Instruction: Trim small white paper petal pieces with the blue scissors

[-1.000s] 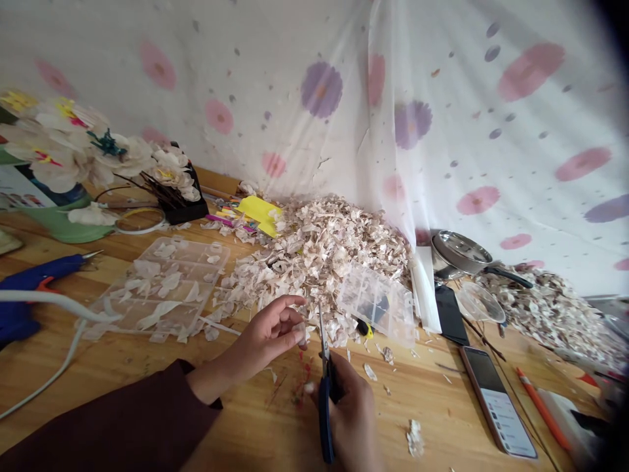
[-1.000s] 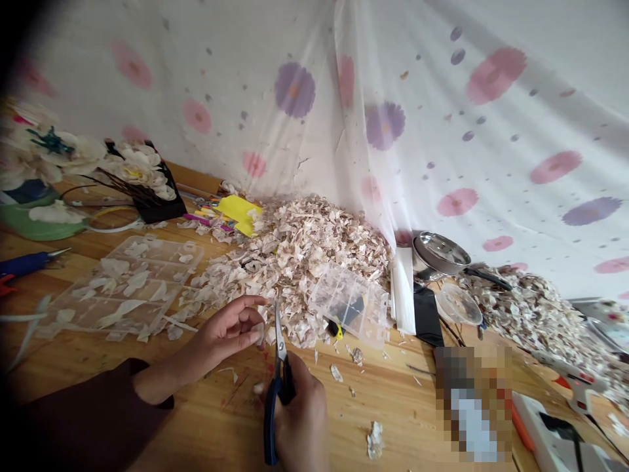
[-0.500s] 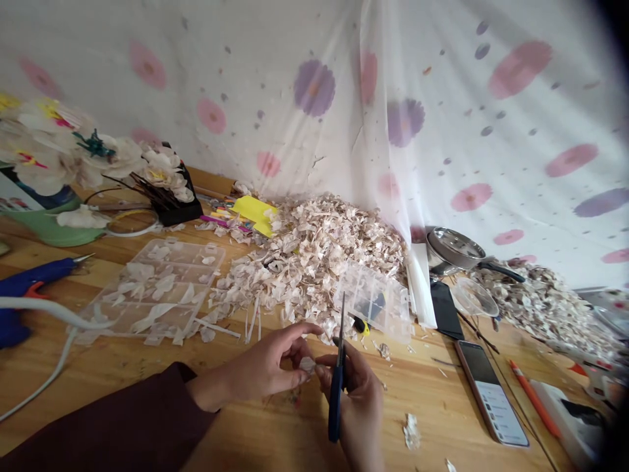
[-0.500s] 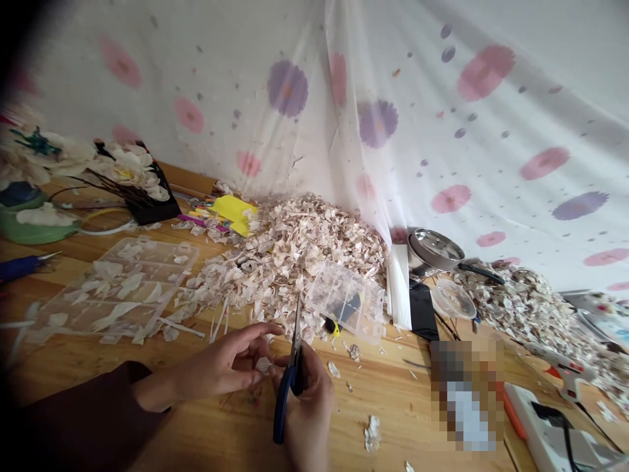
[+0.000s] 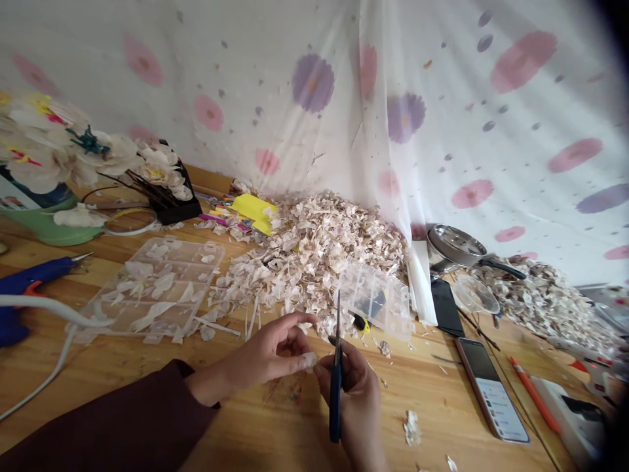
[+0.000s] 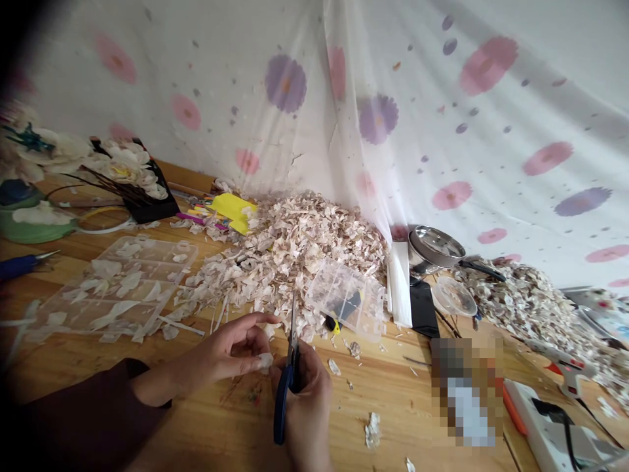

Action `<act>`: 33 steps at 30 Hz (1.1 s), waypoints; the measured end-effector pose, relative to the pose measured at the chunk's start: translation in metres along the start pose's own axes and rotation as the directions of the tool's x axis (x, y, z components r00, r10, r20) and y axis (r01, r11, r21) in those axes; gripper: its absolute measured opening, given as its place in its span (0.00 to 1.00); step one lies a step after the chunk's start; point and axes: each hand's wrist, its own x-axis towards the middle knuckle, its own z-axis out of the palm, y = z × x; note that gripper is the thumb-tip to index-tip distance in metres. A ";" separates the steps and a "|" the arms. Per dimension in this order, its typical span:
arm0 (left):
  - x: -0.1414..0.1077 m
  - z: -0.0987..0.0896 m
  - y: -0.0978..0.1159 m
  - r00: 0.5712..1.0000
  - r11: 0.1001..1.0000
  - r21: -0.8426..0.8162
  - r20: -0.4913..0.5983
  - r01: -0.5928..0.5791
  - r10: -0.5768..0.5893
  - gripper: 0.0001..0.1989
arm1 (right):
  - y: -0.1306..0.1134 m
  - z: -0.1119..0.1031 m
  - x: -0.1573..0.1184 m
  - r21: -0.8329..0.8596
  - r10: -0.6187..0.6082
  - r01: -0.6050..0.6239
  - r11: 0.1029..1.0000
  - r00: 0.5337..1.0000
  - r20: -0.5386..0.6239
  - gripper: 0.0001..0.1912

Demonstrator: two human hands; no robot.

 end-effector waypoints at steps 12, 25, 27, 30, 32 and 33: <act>-0.001 -0.004 -0.008 0.999 0.974 -0.223 0.027 -0.031 0.038 0.23 | 0.014 -0.009 0.000 0.109 0.056 -0.057 0.992 0.998 0.014 0.24; 0.001 0.002 -0.002 1.000 0.995 -0.103 -0.019 0.008 -0.010 0.28 | 0.007 -0.004 0.001 0.170 0.087 -0.085 0.982 0.996 -0.002 0.23; 0.001 0.001 -0.004 1.000 0.995 -0.103 -0.022 -0.010 0.008 0.28 | 0.004 -0.002 0.001 0.178 0.072 -0.067 0.982 0.997 -0.025 0.22; 0.002 0.000 -0.004 0.999 0.993 -0.120 -0.026 -0.025 0.022 0.27 | 0.002 0.000 0.000 0.167 0.072 -0.068 0.984 0.997 -0.017 0.22; 0.001 0.001 -0.003 0.999 0.989 -0.144 -0.027 -0.025 0.021 0.27 | 0.001 0.001 0.000 0.156 0.074 -0.074 0.985 0.997 0.005 0.22; 0.001 0.001 -0.003 0.999 0.988 -0.154 -0.028 -0.024 0.020 0.27 | 0.001 0.002 0.000 0.153 0.072 -0.075 0.985 0.997 0.019 0.22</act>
